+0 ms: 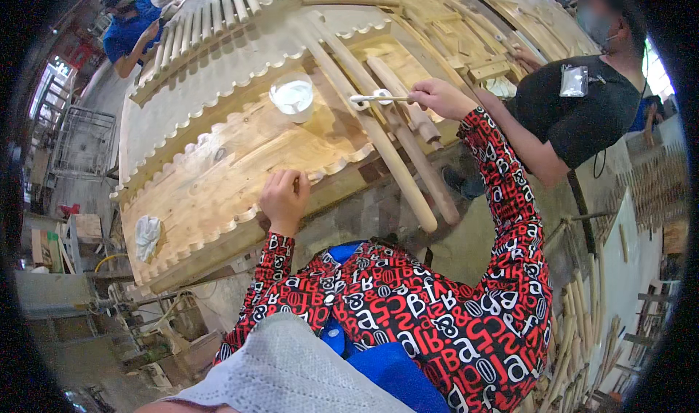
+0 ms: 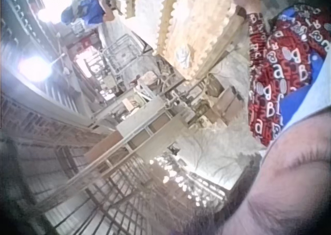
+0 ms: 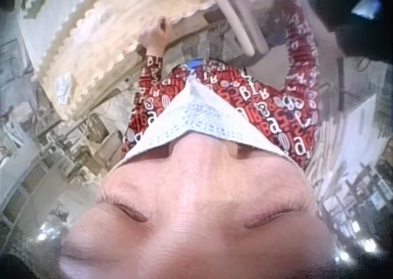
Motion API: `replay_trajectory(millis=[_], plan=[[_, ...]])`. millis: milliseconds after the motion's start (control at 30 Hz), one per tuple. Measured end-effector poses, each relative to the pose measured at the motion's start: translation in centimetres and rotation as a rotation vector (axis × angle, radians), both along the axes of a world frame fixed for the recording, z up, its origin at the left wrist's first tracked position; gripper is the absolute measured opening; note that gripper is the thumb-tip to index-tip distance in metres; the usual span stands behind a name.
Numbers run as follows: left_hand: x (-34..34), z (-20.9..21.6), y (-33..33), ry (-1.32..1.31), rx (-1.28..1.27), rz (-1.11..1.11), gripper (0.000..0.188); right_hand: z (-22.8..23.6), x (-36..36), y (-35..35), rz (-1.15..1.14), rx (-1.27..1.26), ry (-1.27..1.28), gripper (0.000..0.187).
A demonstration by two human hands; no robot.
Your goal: The person repeatedly picks up wooden dowels, applies white glue to the ends using a small brush, and places them into a wooden jig. The process is repeated for multiple dowels in a workshop setting.
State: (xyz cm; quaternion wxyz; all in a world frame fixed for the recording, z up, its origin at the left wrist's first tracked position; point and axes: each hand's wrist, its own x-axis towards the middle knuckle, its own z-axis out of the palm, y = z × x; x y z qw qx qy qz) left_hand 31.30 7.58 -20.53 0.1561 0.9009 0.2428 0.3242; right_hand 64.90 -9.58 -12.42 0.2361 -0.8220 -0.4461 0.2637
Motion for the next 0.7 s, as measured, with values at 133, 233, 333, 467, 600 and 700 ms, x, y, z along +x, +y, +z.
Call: replay_trajectory(millis=[133,233,333,467,600,700], plan=[[0.4,-0.4,-0.2,-0.007,0.023,0.029,0.015,-1.5,0.3,-0.8,0.065,0.13,-0.21,0.025],[0.6,-0.7,0.0,0.001,0.033,0.036,0.015,-2.1,0.2,-0.9,0.005,0.159,-0.319,0.017],[0.9,-1.0,0.2,-0.006,0.058,0.049,0.015,-2.4,0.2,-1.0,-0.007,0.247,-0.367,0.014],[1.0,-1.5,0.2,-0.023,0.043,0.067,0.016,-2.7,0.2,-1.2,0.022,0.395,-0.456,0.012],[1.1,-1.7,0.0,-0.01,0.023,0.09,0.017,-3.1,0.4,-1.1,0.1,0.402,-0.518,0.014],[1.1,-1.7,-0.2,0.01,-0.005,0.138,0.017,-3.3,0.8,-0.9,0.125,0.435,-0.496,0.014]])
